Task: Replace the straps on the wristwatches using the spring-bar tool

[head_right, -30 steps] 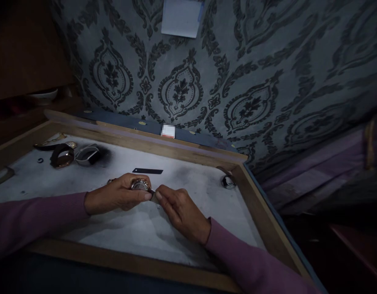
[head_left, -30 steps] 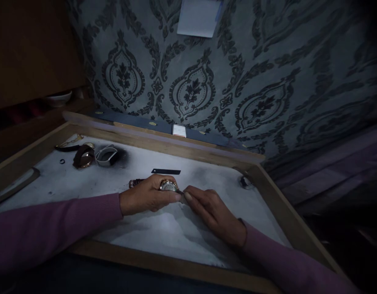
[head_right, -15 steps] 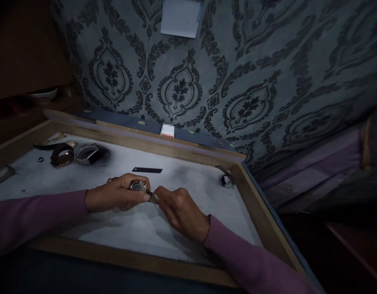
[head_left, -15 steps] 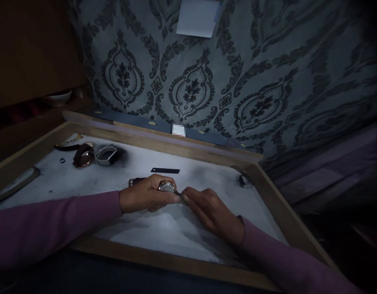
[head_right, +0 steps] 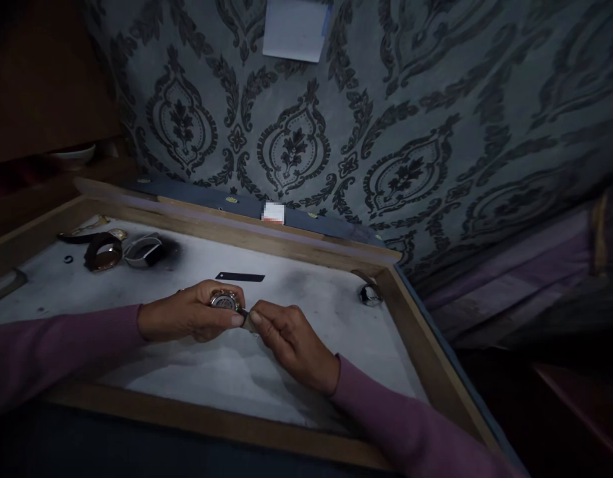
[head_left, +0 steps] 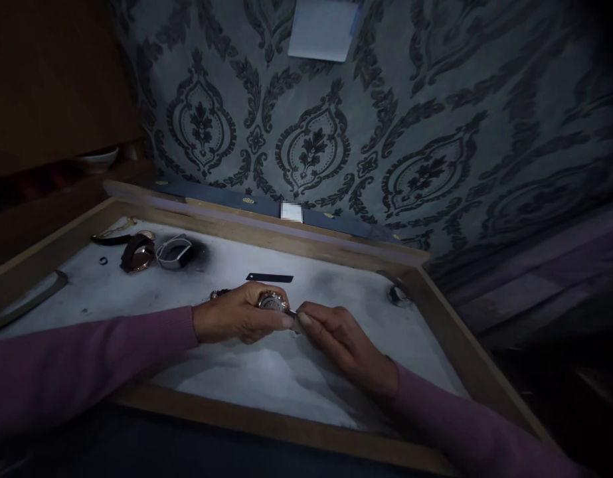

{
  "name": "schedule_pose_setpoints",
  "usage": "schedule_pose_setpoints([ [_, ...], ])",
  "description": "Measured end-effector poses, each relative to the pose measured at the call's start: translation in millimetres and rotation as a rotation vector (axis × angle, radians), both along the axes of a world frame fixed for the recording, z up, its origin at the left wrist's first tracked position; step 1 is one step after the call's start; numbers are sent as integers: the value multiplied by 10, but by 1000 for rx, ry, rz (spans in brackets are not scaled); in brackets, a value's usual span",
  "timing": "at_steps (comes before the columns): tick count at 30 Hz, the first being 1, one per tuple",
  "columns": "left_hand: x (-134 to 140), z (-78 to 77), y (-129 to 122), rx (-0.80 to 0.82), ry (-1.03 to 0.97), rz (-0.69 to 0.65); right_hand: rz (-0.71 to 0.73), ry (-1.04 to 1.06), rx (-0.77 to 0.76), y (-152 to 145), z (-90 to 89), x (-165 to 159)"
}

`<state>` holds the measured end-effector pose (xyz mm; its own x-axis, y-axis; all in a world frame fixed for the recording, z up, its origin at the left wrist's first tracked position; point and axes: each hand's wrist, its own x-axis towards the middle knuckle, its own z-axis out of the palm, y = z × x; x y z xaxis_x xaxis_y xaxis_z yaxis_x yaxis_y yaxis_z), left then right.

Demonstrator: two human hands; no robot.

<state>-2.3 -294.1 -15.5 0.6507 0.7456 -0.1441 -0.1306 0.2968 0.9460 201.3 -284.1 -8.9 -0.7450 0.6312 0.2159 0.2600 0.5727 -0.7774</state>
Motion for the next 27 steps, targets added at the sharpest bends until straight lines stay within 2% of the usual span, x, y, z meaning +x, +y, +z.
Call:
schedule_pose_setpoints([
  [3,-4,17,-1,49,29,13,-11,17,-64,3,-22,-9],
  [5,-7,30,-3,66,45,12,-2,13,-52,6,-34,-9],
  [12,-18,21,-10,28,52,-27,52,-79,258,4,-42,28],
  [20,-12,10,-5,-142,-35,-101,47,-92,428,6,-78,90],
  [27,-18,-12,-10,-250,-118,-174,48,-28,488,0,-83,81],
])
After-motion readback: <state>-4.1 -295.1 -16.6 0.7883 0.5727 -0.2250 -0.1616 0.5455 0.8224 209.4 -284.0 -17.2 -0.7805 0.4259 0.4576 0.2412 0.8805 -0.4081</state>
